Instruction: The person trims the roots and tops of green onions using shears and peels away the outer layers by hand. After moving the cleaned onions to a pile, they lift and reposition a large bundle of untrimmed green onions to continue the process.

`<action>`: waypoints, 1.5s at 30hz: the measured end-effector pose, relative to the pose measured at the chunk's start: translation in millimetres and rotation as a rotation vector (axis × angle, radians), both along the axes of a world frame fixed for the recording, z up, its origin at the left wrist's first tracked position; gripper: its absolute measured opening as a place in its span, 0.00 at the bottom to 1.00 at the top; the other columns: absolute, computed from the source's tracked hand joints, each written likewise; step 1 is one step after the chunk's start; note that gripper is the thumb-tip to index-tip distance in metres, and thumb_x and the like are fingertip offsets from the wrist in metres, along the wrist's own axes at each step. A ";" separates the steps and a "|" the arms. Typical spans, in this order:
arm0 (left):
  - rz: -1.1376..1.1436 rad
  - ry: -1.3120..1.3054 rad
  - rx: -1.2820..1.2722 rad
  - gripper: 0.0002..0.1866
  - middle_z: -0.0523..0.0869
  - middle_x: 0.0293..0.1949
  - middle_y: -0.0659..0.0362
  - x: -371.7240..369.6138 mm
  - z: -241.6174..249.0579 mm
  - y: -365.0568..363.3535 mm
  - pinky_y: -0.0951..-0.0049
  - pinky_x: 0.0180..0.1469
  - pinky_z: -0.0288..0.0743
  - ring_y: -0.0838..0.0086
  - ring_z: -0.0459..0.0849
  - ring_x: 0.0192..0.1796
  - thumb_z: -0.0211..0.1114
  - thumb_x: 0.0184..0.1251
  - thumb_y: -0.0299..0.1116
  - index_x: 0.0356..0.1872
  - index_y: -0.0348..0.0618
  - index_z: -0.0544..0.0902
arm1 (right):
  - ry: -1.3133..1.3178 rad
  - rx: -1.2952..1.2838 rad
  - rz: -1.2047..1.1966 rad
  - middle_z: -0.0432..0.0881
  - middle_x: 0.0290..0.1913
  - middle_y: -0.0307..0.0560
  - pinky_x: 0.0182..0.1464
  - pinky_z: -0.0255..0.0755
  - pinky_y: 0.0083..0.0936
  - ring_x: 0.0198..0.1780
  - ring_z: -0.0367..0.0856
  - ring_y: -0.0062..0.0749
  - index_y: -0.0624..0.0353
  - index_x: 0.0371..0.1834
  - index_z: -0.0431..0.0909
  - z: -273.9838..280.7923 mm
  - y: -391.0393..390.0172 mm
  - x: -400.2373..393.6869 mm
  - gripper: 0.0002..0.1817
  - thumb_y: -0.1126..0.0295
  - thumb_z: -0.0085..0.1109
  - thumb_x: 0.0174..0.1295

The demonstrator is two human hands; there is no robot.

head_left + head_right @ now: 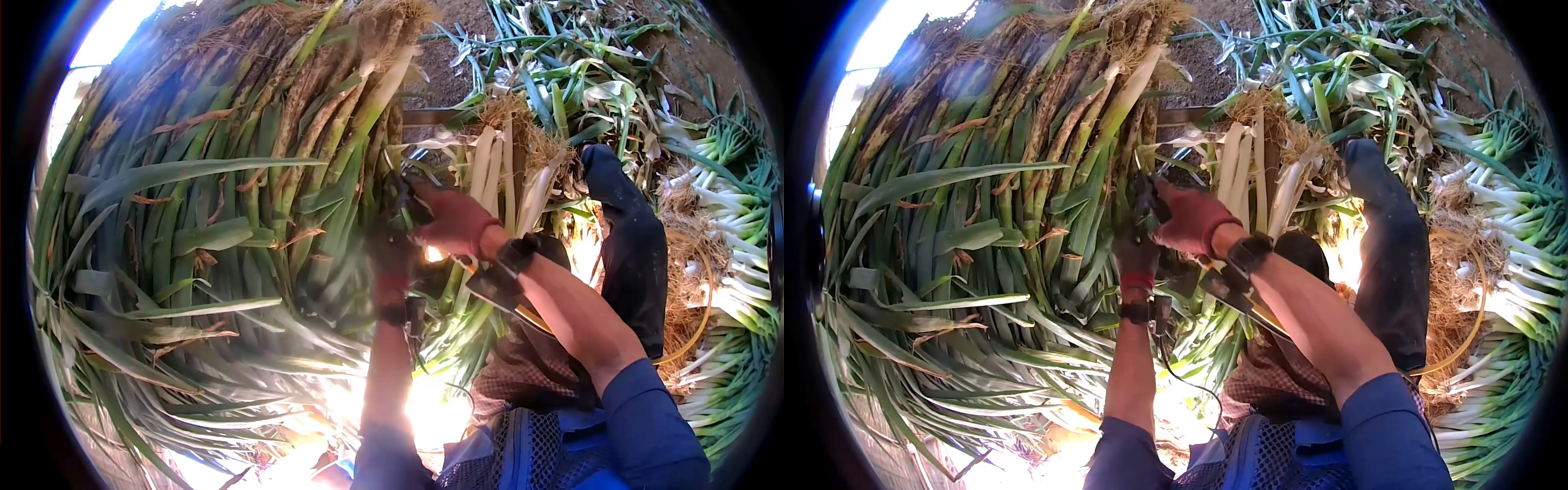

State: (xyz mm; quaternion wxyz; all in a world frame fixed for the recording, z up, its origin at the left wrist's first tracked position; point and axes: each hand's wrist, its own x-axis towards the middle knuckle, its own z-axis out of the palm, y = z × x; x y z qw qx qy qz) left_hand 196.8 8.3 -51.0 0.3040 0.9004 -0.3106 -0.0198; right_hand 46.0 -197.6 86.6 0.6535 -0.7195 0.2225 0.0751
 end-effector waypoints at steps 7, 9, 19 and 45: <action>0.152 0.046 0.357 0.34 0.86 0.61 0.38 51.3 20.1 -65.2 0.46 0.59 0.81 0.41 0.86 0.60 0.62 0.69 0.32 0.77 0.44 0.69 | -0.089 -0.180 0.025 0.90 0.40 0.60 0.42 0.83 0.41 0.34 0.91 0.46 0.54 0.83 0.63 -20.9 3.1 -24.9 0.45 0.61 0.70 0.61; 0.196 0.027 0.525 0.31 0.88 0.58 0.41 54.3 24.8 -77.5 0.46 0.55 0.83 0.41 0.88 0.57 0.63 0.66 0.31 0.73 0.46 0.72 | -0.047 -0.094 0.053 0.89 0.40 0.60 0.42 0.83 0.41 0.36 0.91 0.46 0.54 0.83 0.62 -9.6 5.0 -41.8 0.46 0.61 0.70 0.61; 0.090 -0.202 0.466 0.23 0.91 0.52 0.43 34.9 39.6 -56.0 0.48 0.51 0.85 0.44 0.91 0.53 0.71 0.60 0.32 0.58 0.46 0.83 | 0.082 0.001 0.111 0.87 0.49 0.66 0.58 0.78 0.46 0.55 0.87 0.59 0.56 0.85 0.60 -10.1 10.9 -93.4 0.50 0.54 0.74 0.60; 0.050 -0.022 0.737 0.16 0.92 0.43 0.40 6.7 43.2 -21.9 0.50 0.53 0.84 0.41 0.90 0.49 0.71 0.55 0.38 0.43 0.40 0.90 | 0.033 -0.159 0.175 0.85 0.54 0.68 0.62 0.77 0.47 0.58 0.85 0.62 0.58 0.84 0.61 -12.8 16.5 -149.5 0.50 0.52 0.73 0.60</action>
